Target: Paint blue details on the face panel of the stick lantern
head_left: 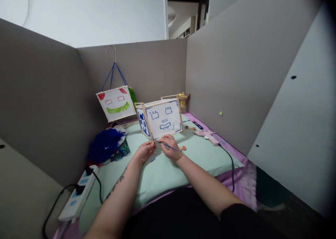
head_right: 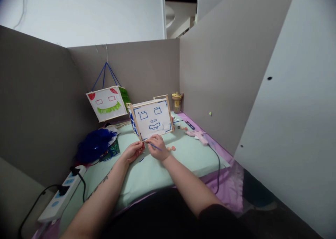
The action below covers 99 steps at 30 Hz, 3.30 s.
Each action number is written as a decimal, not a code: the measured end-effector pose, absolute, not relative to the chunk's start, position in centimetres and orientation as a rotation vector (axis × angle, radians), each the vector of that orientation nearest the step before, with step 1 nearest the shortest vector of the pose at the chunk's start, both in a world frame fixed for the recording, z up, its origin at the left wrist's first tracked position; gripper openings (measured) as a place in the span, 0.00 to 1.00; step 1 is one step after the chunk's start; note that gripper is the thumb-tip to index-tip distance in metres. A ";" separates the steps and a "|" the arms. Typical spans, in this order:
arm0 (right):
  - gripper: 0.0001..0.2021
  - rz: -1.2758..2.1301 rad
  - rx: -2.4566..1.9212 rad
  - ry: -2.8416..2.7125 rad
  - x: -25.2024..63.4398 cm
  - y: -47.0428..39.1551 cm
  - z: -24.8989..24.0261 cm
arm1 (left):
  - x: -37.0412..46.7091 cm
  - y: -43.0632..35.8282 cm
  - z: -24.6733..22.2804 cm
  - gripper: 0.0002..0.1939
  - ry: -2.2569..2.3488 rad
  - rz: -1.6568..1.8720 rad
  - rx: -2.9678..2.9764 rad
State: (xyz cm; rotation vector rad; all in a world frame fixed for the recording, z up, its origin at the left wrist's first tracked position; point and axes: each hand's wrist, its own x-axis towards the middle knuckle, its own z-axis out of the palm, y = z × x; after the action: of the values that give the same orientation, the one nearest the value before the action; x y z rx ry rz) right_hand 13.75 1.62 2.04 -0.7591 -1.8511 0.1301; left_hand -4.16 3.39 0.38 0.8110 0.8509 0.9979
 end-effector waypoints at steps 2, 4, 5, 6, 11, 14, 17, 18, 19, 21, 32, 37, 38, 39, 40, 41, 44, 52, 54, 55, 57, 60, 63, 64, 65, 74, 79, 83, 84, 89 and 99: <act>0.11 0.129 -0.761 -1.843 13.7 1.7 2.0 | -4.1 3.3 0.4 0.08 0.849 0.997 0.814; 0.12 0.128 -0.761 -1.837 13.7 1.8 2.0 | -4.1 3.3 0.5 0.08 0.850 0.998 0.816; 0.12 0.128 -0.760 -1.837 13.7 1.8 1.9 | -4.1 3.3 0.5 0.08 0.850 0.999 0.816; 0.12 0.130 -0.758 -1.839 13.7 1.8 1.9 | -4.1 3.3 0.5 0.08 0.852 0.999 0.815; 0.11 0.138 -0.758 -1.839 13.8 2.0 1.8 | -4.1 3.4 0.4 0.08 0.855 1.004 0.813; 0.11 0.141 -0.759 -1.833 13.8 1.9 1.7 | -4.2 3.4 0.3 0.08 0.857 1.006 0.810; 0.11 0.146 -0.746 -1.838 13.7 1.9 1.7 | -4.1 3.4 0.4 0.08 0.858 1.006 0.809; 0.12 0.148 -0.743 -1.839 13.7 1.8 1.8 | -4.1 3.4 0.4 0.08 0.858 1.006 0.808; 0.12 0.151 -0.740 -1.838 13.7 1.8 1.8 | -4.1 3.4 0.4 0.08 0.858 1.007 0.807; 0.12 0.158 -0.738 -1.831 13.7 1.8 1.8 | -4.1 3.4 0.4 0.08 0.860 1.007 0.804; 0.09 0.260 -0.796 -1.715 13.8 1.7 1.7 | -4.2 3.5 0.2 0.07 0.866 1.017 0.795; 0.08 0.329 -0.899 -1.498 15.3 1.8 2.0 | -4.1 3.5 0.3 0.07 0.877 1.019 0.790; 0.08 0.343 -0.921 -1.450 16.1 1.8 1.9 | -4.1 3.5 0.3 0.07 0.876 1.019 0.787; 0.08 0.354 -0.942 -1.410 16.9 1.8 1.9 | -4.1 3.6 0.3 0.06 0.875 1.019 0.782; 0.08 0.365 -0.960 -1.385 17.9 1.8 1.7 | -4.0 3.6 0.3 0.06 0.873 1.018 0.776; 0.08 0.372 -0.978 -1.368 18.8 1.6 1.5 | -4.0 3.6 0.3 0.06 0.870 1.017 0.770; 0.11 0.376 -1.030 -1.362 20.9 1.0 0.8 | -4.0 3.6 0.3 0.06 0.864 1.009 0.752; 0.12 0.318 -1.014 -1.685 20.2 -0.1 -0.2 | -3.9 3.6 0.4 0.05 0.869 1.006 0.741; 0.12 0.287 -1.010 -1.739 19.9 0.0 -0.2 | -3.9 3.6 0.5 0.06 0.870 1.001 0.744; 0.12 0.272 -1.011 -1.758 19.9 0.0 -0.2 | -3.9 3.5 0.6 0.06 0.870 0.999 0.745; 0.12 0.246 -1.017 -1.784 19.9 0.1 -0.3 | -3.9 3.5 0.6 0.06 0.869 0.999 0.744; 0.11 0.221 -1.025 -1.808 20.0 0.3 -0.5 | -3.8 3.4 0.6 0.06 0.867 1.004 0.740; 0.11 0.216 -1.033 -1.826 20.0 0.5 -0.8 | -3.8 3.4 0.6 0.06 0.866 1.009 0.739; 0.11 0.219 -1.036 -1.831 19.9 0.6 -0.9 | -3.8 3.4 0.6 0.06 0.865 1.010 0.740; 0.11 0.224 -1.039 -1.835 19.9 0.6 -0.9 | -3.8 3.4 0.6 0.06 0.865 1.011 0.741; 0.12 0.301 -1.050 -1.744 19.6 0.7 -0.7 | -3.9 3.5 0.5 0.07 0.868 0.999 0.756; 0.17 0.302 -1.060 -1.511 19.8 -0.3 0.2 | -3.9 3.6 0.4 0.07 0.864 1.000 0.751; 0.13 0.283 -0.983 -1.495 18.2 -0.9 1.7 | -3.9 3.5 0.4 0.07 0.857 1.004 0.756; 0.12 0.269 -0.958 -1.511 17.5 -0.8 2.1 | -3.9 3.4 0.4 0.07 0.857 1.006 0.758; 0.06 0.162 -0.864 -1.591 14.2 0.6 2.9 | -3.9 3.2 0.7 0.07 0.857 1.003 0.765; 0.07 0.093 -0.782 -1.739 13.8 1.1 0.5 | -3.9 3.3 0.8 0.07 0.839 0.998 0.749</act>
State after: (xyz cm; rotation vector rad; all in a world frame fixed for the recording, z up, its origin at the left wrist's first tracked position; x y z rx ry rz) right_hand 13.83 1.10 0.47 -0.7820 -1.7388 0.0932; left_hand -3.89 3.32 0.83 0.7495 0.8394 0.9976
